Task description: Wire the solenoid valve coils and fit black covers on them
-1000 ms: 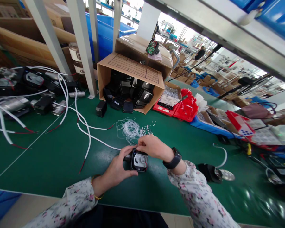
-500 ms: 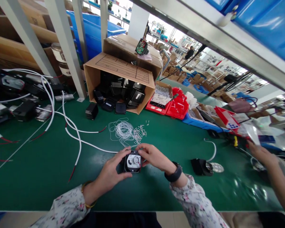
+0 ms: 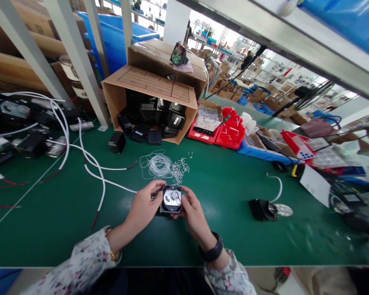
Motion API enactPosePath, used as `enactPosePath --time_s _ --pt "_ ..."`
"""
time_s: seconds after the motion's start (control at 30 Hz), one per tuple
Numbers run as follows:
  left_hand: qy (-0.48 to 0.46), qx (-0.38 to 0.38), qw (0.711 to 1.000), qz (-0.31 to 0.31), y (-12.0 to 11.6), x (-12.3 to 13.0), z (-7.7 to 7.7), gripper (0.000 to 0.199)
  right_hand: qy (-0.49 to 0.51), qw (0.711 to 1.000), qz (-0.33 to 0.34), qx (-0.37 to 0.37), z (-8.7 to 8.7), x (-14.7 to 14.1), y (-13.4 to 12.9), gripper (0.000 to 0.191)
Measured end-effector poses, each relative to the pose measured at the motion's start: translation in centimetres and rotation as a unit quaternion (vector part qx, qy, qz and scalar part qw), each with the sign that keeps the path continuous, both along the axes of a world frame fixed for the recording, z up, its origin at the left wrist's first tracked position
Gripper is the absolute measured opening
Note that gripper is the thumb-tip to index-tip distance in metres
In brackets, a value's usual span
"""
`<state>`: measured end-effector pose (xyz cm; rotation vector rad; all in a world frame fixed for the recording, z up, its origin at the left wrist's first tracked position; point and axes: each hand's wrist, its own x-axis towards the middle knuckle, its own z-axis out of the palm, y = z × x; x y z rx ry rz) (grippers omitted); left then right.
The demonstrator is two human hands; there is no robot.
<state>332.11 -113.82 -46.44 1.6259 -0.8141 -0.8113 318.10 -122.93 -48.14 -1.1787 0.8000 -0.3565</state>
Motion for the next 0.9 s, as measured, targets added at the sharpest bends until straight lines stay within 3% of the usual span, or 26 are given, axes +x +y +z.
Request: enactPosePath --time_s 0.27,0.6,0.67,0.73,0.8,0.9 --pt "-0.085 0.073 0.992 -0.055 1.1 -0.5 0.4 0.061 -0.063 0.996 0.039 0.06 0.9 -1.4 0.2 0.063" --pt "-0.122 0.076 0.988 -0.061 1.1 -1.2 0.2 0.07 -0.084 0.993 0.064 0.047 0.4 -1.6 0.1 0.069" --pt "-0.131 0.076 0.987 -0.058 1.0 -1.3 0.1 0.071 -0.073 0.992 0.1 0.037 0.9 -2.0 -0.6 0.072" --pt "-0.139 0.076 0.986 -0.053 1.0 -1.4 0.0 0.071 -0.033 0.984 0.173 -0.011 1.7 -2.4 -2.3 0.072" --pt "-0.144 0.063 0.986 -0.054 1.2 -1.3 -0.5 0.072 0.033 0.968 0.22 -0.12 2.7 -2.2 -4.6 0.062" --pt "-0.159 0.01 0.984 -0.075 1.6 -1.1 -1.9 0.075 0.116 0.91 0.182 -0.355 3.9 0.9 -8.1 0.038"
